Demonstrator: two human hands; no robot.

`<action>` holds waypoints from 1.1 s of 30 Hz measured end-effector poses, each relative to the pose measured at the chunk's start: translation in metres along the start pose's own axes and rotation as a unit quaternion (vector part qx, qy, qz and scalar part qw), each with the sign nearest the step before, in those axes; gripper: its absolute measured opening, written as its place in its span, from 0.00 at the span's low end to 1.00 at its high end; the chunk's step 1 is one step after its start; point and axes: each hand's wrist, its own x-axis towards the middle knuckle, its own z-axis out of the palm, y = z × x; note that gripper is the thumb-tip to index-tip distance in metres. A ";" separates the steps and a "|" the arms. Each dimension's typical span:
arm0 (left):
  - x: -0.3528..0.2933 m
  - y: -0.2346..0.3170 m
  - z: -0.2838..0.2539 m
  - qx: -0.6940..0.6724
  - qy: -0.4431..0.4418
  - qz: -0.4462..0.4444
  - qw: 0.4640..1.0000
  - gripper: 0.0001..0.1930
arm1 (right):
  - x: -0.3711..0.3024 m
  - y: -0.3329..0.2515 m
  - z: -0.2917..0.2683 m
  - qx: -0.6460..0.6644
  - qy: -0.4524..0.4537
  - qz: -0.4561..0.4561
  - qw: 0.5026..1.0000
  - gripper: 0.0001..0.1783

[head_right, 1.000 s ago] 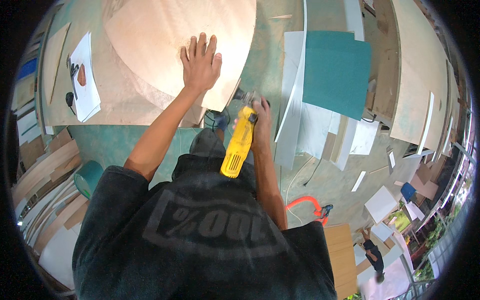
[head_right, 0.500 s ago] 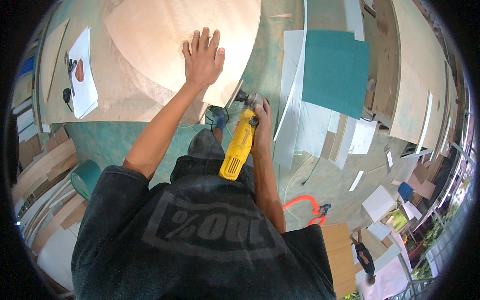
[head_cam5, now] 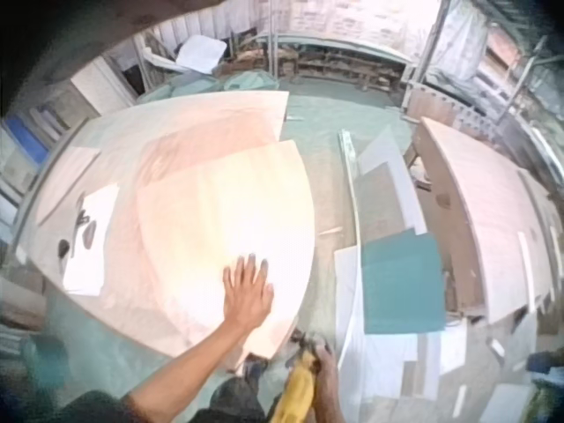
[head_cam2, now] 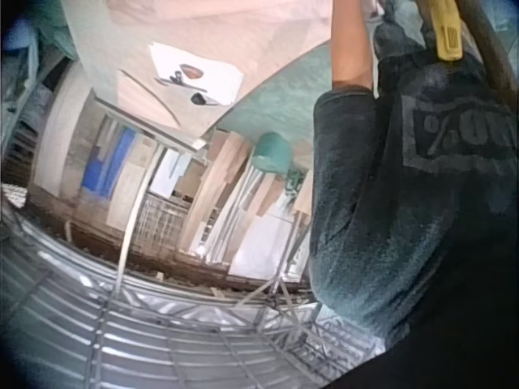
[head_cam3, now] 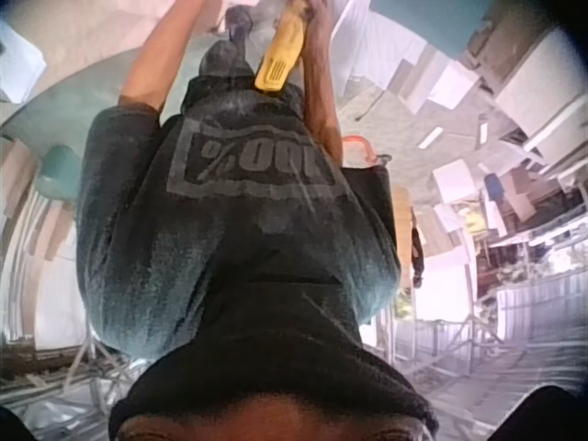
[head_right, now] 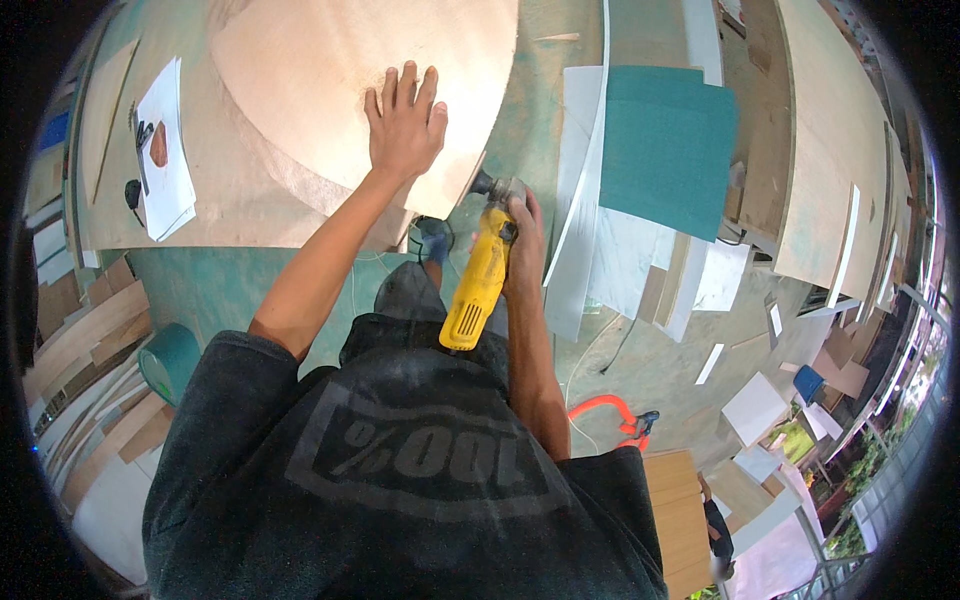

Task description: The person sands the edges of a curved wooden board using a power sander, moving it around the perimeter and inspecting the surface.

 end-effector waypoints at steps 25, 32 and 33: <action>0.060 0.019 0.008 -0.011 -0.017 -0.104 0.994 0.33 | 0.039 -0.038 0.000 -0.023 -0.025 0.020 0.999 0.44; 0.060 0.019 0.004 -0.002 -0.033 -0.111 0.993 0.33 | 0.057 -0.053 0.001 -0.043 -0.011 0.042 0.998 0.42; 0.060 0.019 0.003 0.000 -0.035 -0.111 0.993 0.33 | 0.061 -0.055 0.002 -0.040 -0.011 0.047 0.998 0.42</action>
